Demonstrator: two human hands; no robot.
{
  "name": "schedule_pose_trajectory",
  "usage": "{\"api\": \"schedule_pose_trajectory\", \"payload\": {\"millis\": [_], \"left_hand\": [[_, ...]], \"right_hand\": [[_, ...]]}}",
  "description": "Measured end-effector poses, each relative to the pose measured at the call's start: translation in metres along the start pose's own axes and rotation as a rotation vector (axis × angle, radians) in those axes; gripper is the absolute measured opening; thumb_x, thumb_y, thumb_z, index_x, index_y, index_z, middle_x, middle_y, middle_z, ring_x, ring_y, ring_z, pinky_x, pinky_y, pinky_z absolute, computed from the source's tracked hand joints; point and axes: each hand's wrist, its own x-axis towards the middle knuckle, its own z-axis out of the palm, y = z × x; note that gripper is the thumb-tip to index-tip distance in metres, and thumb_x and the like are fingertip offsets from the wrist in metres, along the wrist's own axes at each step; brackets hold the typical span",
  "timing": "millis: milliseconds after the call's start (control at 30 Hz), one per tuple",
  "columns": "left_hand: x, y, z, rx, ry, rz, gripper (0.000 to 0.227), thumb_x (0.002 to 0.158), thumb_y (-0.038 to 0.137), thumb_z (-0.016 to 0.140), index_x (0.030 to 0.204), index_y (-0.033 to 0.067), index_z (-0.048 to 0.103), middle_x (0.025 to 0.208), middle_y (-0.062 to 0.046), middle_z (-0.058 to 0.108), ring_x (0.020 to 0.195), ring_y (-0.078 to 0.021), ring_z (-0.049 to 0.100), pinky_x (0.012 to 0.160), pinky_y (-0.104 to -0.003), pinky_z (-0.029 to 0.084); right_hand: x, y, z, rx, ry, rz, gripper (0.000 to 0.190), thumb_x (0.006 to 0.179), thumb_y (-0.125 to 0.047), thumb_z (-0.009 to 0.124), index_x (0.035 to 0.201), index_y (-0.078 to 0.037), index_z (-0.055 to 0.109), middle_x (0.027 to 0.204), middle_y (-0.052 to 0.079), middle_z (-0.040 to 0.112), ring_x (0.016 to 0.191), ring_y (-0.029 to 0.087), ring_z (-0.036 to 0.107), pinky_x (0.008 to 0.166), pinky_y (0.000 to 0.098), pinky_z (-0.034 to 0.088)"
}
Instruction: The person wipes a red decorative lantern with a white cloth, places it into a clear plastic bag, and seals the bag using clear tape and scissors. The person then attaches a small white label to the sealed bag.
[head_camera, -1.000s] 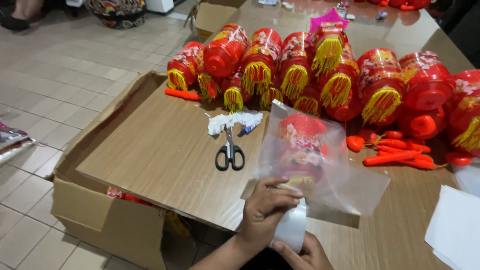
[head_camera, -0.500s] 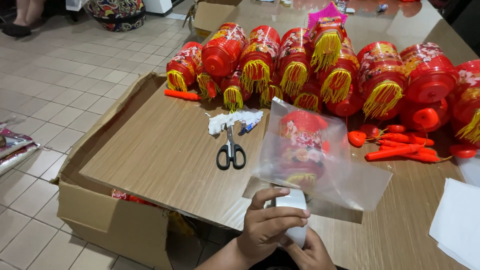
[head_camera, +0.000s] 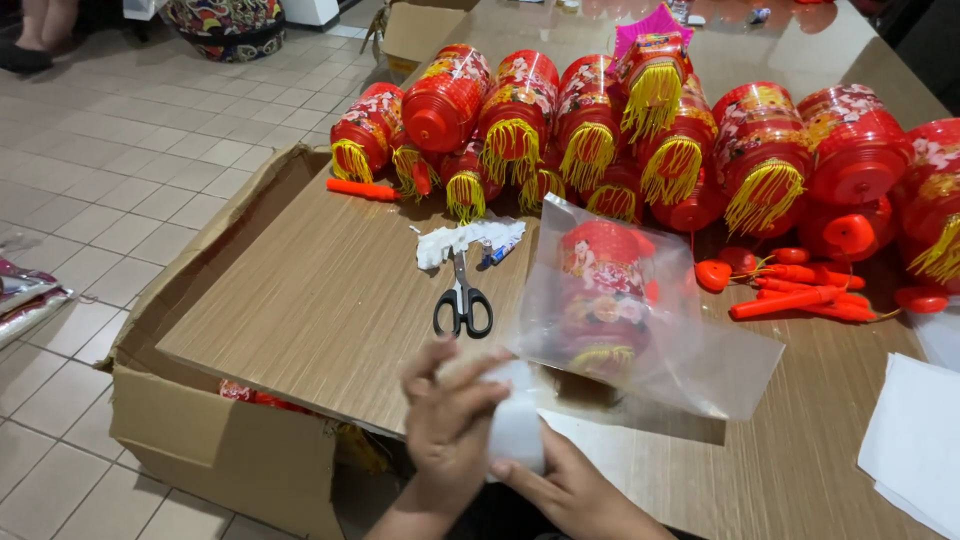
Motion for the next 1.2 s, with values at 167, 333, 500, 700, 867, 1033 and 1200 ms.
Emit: {"api": "schedule_pose_trajectory", "payload": {"millis": [167, 333, 500, 700, 867, 1033, 1200], "left_hand": [[0.01, -0.023, -0.028, 0.143, 0.163, 0.039, 0.017, 0.091, 0.007, 0.073, 0.105, 0.0163, 0.072, 0.134, 0.001, 0.061, 0.145, -0.0235, 0.042, 0.125, -0.04, 0.042], [0.01, -0.03, -0.067, 0.302, 0.248, -0.001, 0.019, 0.091, 0.007, 0.071, 0.102, 0.0218, 0.07, 0.135, 0.004, 0.058, 0.148, -0.0247, 0.038, 0.128, -0.044, 0.036], [0.016, -0.029, -0.083, 0.296, 0.239, -0.04, 0.009, 0.095, 0.011, 0.067, 0.101, 0.0164, 0.07, 0.132, -0.002, 0.056, 0.147, -0.0287, 0.04, 0.125, -0.047, 0.043], [0.016, -0.041, -0.088, 0.092, 0.29, -0.16, 0.006, 0.101, 0.015, 0.064, 0.099, 0.0163, 0.069, 0.13, -0.003, 0.056, 0.147, -0.0269, 0.043, 0.126, -0.052, 0.044], [0.014, -0.045, -0.085, -0.013, 0.32, -0.222, 0.004, 0.1, 0.016, 0.065, 0.098, 0.0157, 0.069, 0.129, -0.003, 0.057, 0.147, -0.0269, 0.045, 0.128, -0.051, 0.045], [0.014, -0.056, -0.084, 0.005, 0.314, -0.256, 0.004, 0.101, 0.019, 0.065, 0.099, 0.0179, 0.068, 0.128, 0.0, 0.057, 0.145, -0.0259, 0.047, 0.124, -0.046, 0.045], [0.017, -0.067, -0.083, 0.017, 0.339, -0.241, 0.006, 0.101, 0.018, 0.064, 0.099, 0.0138, 0.068, 0.125, -0.004, 0.056, 0.139, -0.0239, 0.05, 0.119, -0.041, 0.049]], "right_hand": [[0.032, -0.054, 0.004, -0.151, -0.093, -0.154, 0.056, 0.104, -0.047, 0.042, 0.14, -0.005, 0.047, 0.129, 0.008, 0.06, 0.12, 0.016, 0.056, 0.103, 0.0309, 0.043], [0.081, -0.054, 0.0, -0.564, -0.098, -0.128, 0.042, 0.106, -0.037, 0.037, 0.129, -0.007, 0.056, 0.126, 0.014, 0.064, 0.115, 0.024, 0.064, 0.099, 0.0351, 0.047], [0.121, -0.093, 0.035, -0.779, -0.154, 0.253, 0.042, 0.107, -0.031, 0.031, 0.144, -0.012, 0.039, 0.14, 0.017, 0.044, 0.132, 0.035, 0.047, 0.109, 0.0535, 0.041], [0.218, 0.11, 0.023, -1.265, 0.416, 0.04, 0.035, 0.092, -0.038, 0.06, 0.122, -0.019, 0.059, 0.116, 0.02, 0.056, 0.101, 0.041, 0.054, 0.087, 0.0503, 0.038], [0.218, 0.057, 0.025, -1.161, 0.306, 0.222, 0.041, 0.097, -0.03, 0.062, 0.131, -0.012, 0.052, 0.114, 0.021, 0.057, 0.098, 0.043, 0.06, 0.073, 0.0562, 0.051], [0.202, -0.001, 0.029, -1.034, 0.106, 0.463, 0.075, 0.086, -0.026, 0.056, 0.154, -0.013, 0.027, 0.098, 0.017, 0.062, 0.084, 0.039, 0.065, 0.062, 0.0505, 0.05], [0.164, -0.072, 0.038, -0.82, 0.007, 0.494, 0.073, 0.098, -0.029, 0.05, 0.158, -0.01, 0.012, 0.094, 0.016, 0.058, 0.085, 0.035, 0.06, 0.071, 0.0477, 0.048]]}}
